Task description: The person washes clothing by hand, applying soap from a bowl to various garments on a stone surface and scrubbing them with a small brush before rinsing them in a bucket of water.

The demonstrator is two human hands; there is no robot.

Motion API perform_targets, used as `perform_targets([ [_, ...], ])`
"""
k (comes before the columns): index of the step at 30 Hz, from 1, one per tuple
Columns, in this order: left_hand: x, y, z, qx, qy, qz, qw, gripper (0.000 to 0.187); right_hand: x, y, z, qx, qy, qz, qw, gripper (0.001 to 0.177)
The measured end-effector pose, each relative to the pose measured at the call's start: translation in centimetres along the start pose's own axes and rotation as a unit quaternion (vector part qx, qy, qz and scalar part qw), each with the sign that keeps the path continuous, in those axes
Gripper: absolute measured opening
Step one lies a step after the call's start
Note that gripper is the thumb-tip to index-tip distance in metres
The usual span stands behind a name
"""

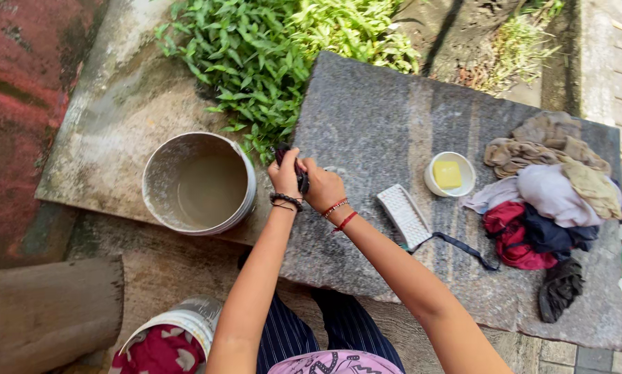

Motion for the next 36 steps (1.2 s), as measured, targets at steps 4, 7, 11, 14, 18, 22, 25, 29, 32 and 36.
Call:
perform_targets([
  [4, -3.9, 8.7, -7.4, -0.045, -0.121, -0.064, 0.990, 0.018, -3.6, -4.1, 7.1, -0.097, 0.133, 0.044, 0.985, 0.055],
  [7, -7.9, 16.7, -11.0, -0.170, -0.168, -0.086, 0.967, 0.029, -7.1, -11.1, 10.5, -0.179, 0.150, 0.084, 0.969, 0.065],
  [11, -12.0, 28.4, -13.4, -0.517, -0.058, -0.043, 0.853, 0.059, -10.4, -23.0, 10.6, -0.188, 0.089, 0.126, 0.970, 0.077],
  [14, -15.7, 35.5, -12.1, -0.671, -0.071, -0.006, 0.738, 0.061, -11.7, -31.6, 7.8, -0.117, -0.005, 0.178, 0.977, 0.076],
  [18, -19.4, 41.3, -9.1, -0.724, 0.088, 0.045, 0.682, 0.047, -10.9, -42.1, 2.8, -0.043, -0.057, 0.252, 0.965, 0.050],
  [22, -23.0, 42.2, -7.4, -0.779, 0.167, 0.101, 0.596, 0.043, -11.2, -49.8, 1.3, -0.003, -0.081, 0.321, 0.943, 0.054],
  [25, -25.2, 42.3, -6.2, -0.805, 0.183, 0.107, 0.554, 0.041, -11.9, -54.1, 1.4, 0.003, -0.138, 0.340, 0.930, 0.065],
  [29, -27.1, 41.8, -5.3, -0.853, 0.110, 0.143, 0.490, 0.041, -12.2, -61.2, -0.3, 0.095, -0.104, 0.373, 0.917, 0.065],
  [32, -27.3, 41.2, -6.0, -0.862, 0.124, 0.142, 0.471, 0.042, -10.2, -66.5, -1.9, 0.210, 0.013, 0.417, 0.884, 0.058],
  [36, -26.9, 40.4, -6.9, -0.862, 0.104, 0.128, 0.479, 0.043, -8.8, -68.5, -3.2, 0.209, 0.004, 0.446, 0.870, 0.043],
])
Point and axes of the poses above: each hand's wrist, its own x-axis away from the middle knuckle, its own y-axis out of the back of the hand, z = x × y, the point moved 1 cm from there along -x, towards the middle knuckle
